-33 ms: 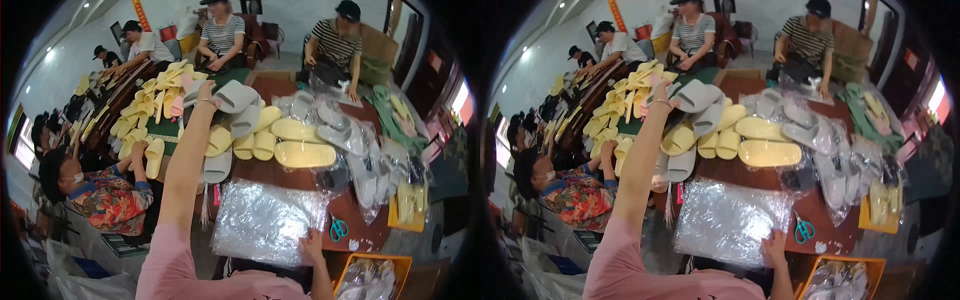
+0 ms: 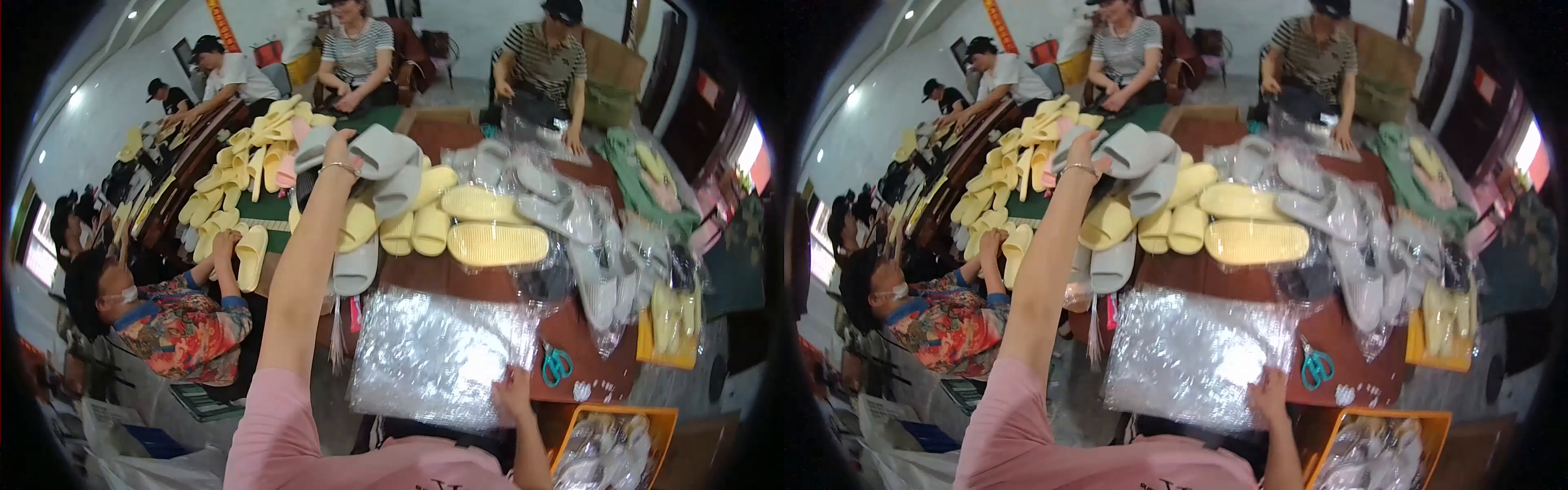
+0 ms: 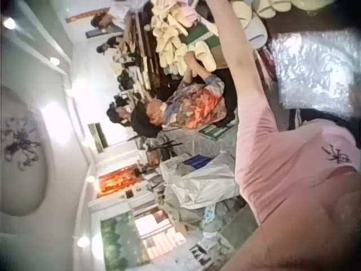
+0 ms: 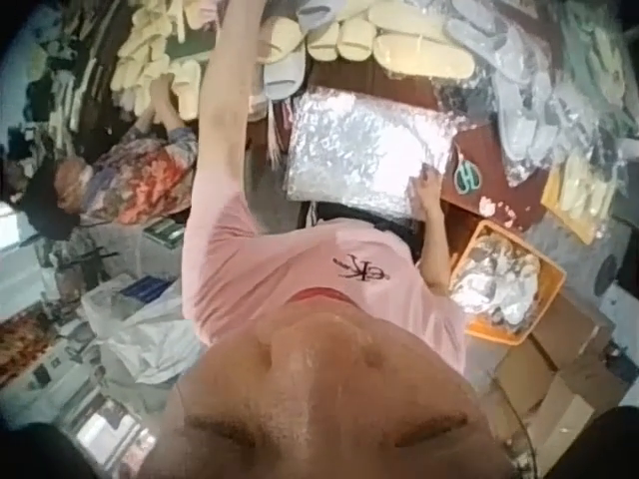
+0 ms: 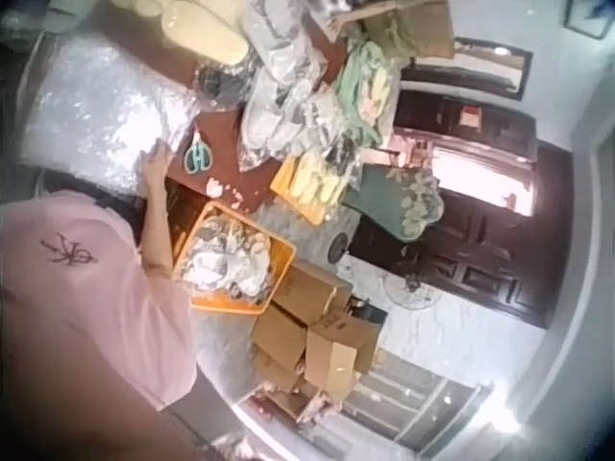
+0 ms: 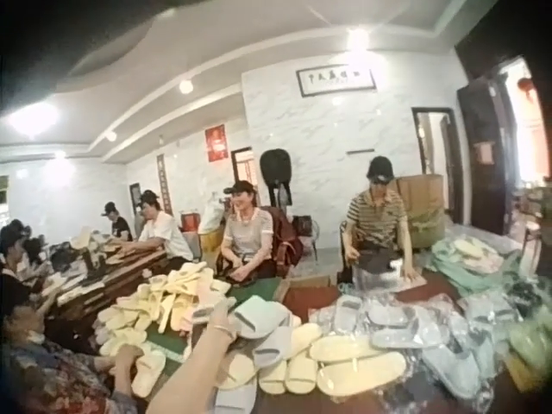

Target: The recorder is sorting various colored slippers and placing them into clear plastic bags for packaging.

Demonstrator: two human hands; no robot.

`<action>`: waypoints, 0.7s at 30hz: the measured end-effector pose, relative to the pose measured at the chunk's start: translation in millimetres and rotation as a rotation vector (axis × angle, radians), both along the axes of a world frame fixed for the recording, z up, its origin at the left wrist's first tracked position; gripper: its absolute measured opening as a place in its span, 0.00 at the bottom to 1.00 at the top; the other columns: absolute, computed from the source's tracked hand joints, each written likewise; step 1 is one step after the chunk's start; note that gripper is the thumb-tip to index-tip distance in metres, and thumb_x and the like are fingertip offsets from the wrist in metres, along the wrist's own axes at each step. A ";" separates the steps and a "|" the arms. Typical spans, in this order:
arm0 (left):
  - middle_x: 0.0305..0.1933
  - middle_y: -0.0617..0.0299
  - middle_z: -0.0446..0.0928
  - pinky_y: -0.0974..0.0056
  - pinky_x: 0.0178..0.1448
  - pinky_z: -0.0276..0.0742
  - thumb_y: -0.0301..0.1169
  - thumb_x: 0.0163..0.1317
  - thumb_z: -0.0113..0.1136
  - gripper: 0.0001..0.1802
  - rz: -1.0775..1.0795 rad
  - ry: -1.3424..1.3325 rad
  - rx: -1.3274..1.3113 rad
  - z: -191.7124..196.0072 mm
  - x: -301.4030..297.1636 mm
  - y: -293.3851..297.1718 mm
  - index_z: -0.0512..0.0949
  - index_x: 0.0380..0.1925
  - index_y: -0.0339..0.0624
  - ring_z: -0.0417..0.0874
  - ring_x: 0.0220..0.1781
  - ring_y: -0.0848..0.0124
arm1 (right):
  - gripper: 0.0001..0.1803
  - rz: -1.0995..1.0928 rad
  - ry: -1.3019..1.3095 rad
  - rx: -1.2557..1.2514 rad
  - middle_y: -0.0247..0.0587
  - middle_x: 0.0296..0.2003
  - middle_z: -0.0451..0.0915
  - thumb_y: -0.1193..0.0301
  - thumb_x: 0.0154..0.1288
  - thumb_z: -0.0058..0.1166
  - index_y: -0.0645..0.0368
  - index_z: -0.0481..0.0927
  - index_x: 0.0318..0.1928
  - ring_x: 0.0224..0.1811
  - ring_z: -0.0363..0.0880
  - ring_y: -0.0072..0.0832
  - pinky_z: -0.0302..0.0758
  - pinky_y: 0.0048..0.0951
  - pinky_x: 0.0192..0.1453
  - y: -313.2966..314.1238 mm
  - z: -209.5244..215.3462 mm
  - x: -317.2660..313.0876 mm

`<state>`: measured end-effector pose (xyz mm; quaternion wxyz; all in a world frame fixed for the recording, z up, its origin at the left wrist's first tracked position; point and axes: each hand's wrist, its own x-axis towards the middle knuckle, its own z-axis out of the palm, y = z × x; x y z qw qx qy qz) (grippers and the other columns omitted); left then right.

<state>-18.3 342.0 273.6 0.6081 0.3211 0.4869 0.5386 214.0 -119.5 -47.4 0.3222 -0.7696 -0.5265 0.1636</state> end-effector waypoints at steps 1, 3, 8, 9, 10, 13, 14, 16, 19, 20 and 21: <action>0.56 0.63 0.60 0.59 0.45 0.69 0.37 0.52 0.53 0.25 -0.097 -0.048 0.151 -6.8 2.1 -20.6 0.64 0.52 0.48 0.68 0.45 0.55 | 0.30 -0.012 0.011 -0.031 0.48 0.40 0.66 0.70 0.39 0.64 0.60 0.68 0.47 0.41 0.65 0.39 0.68 0.32 0.42 3.8 9.3 -5.6; 0.48 0.64 0.68 0.64 0.52 0.68 0.30 0.57 0.51 0.19 -0.575 -0.175 0.474 -4.5 26.9 -86.4 0.66 0.50 0.46 0.71 0.45 0.68 | 0.29 -0.067 0.123 -0.032 0.53 0.43 0.67 0.70 0.40 0.62 0.61 0.69 0.46 0.49 0.63 0.46 0.64 0.39 0.52 5.7 25.1 -8.4; 0.45 0.49 0.68 0.57 0.56 0.62 0.56 0.57 0.41 0.34 -1.301 -0.606 0.691 46.1 75.5 -278.1 0.68 0.46 0.33 0.67 0.53 0.58 | 0.26 -0.093 0.141 -0.059 0.53 0.44 0.67 0.69 0.44 0.60 0.59 0.69 0.47 0.47 0.65 0.47 0.65 0.37 0.52 4.4 26.9 -6.2; 0.45 0.48 0.69 0.55 0.54 0.63 0.56 0.59 0.38 0.34 -1.336 -0.776 0.604 59.3 80.1 -303.1 0.70 0.43 0.32 0.68 0.51 0.56 | 0.26 -0.100 0.148 -0.062 0.53 0.44 0.67 0.69 0.44 0.60 0.59 0.69 0.47 0.47 0.65 0.47 0.65 0.37 0.52 1.3 33.9 -8.2; 0.47 0.52 0.68 0.59 0.53 0.63 0.56 0.59 0.39 0.33 -1.425 -0.962 0.588 61.4 88.8 -318.0 0.67 0.47 0.35 0.68 0.51 0.61 | 0.26 -0.115 0.104 -0.044 0.53 0.43 0.67 0.68 0.45 0.59 0.59 0.69 0.47 0.46 0.66 0.47 0.65 0.38 0.52 0.9 44.4 -13.8; 0.49 0.56 0.65 0.64 0.52 0.62 0.56 0.59 0.39 0.31 -1.419 -1.729 0.346 62.5 129.1 -390.1 0.65 0.50 0.40 0.69 0.49 0.66 | 0.27 -0.108 0.027 -0.021 0.54 0.43 0.67 0.67 0.44 0.59 0.59 0.68 0.48 0.45 0.66 0.48 0.64 0.38 0.52 5.2 43.6 -21.3; 0.49 0.56 0.65 0.64 0.52 0.62 0.56 0.59 0.39 0.31 -1.429 -1.732 0.335 56.8 132.8 -397.6 0.65 0.50 0.40 0.69 0.49 0.66 | 0.29 -0.087 0.041 -0.041 0.54 0.44 0.66 0.68 0.42 0.60 0.59 0.68 0.49 0.48 0.65 0.47 0.64 0.38 0.53 3.8 24.7 -11.6; 0.50 0.56 0.65 0.65 0.53 0.61 0.55 0.60 0.37 0.32 -1.517 -1.685 0.353 58.7 132.7 -401.6 0.64 0.51 0.38 0.68 0.50 0.67 | 0.32 -0.135 0.160 -0.091 0.53 0.46 0.64 0.71 0.39 0.62 0.60 0.66 0.49 0.51 0.62 0.47 0.63 0.38 0.54 4.3 9.7 -9.5; 0.53 0.55 0.65 0.66 0.55 0.60 0.55 0.61 0.33 0.33 -1.639 -1.605 0.391 61.6 128.3 -407.1 0.62 0.52 0.35 0.67 0.53 0.68 | 0.32 -0.098 0.166 -0.068 0.54 0.46 0.64 0.72 0.39 0.62 0.60 0.67 0.49 0.50 0.63 0.47 0.63 0.37 0.54 4.1 14.3 -11.5; 0.53 0.55 0.64 0.66 0.55 0.60 0.54 0.61 0.32 0.34 -1.685 -1.585 0.403 64.2 127.3 -409.1 0.61 0.52 0.34 0.67 0.54 0.69 | 0.32 -0.106 0.158 -0.060 0.54 0.46 0.64 0.72 0.39 0.62 0.60 0.66 0.49 0.50 0.63 0.47 0.63 0.38 0.54 2.3 15.8 -10.8; 0.54 0.55 0.64 0.66 0.56 0.60 0.54 0.62 0.31 0.34 -1.730 -1.563 0.415 67.3 125.7 -411.1 0.61 0.53 0.33 0.66 0.54 0.69 | 0.32 -0.114 0.150 -0.051 0.54 0.46 0.64 0.72 0.40 0.62 0.60 0.66 0.49 0.50 0.63 0.47 0.63 0.38 0.55 0.9 16.6 -10.4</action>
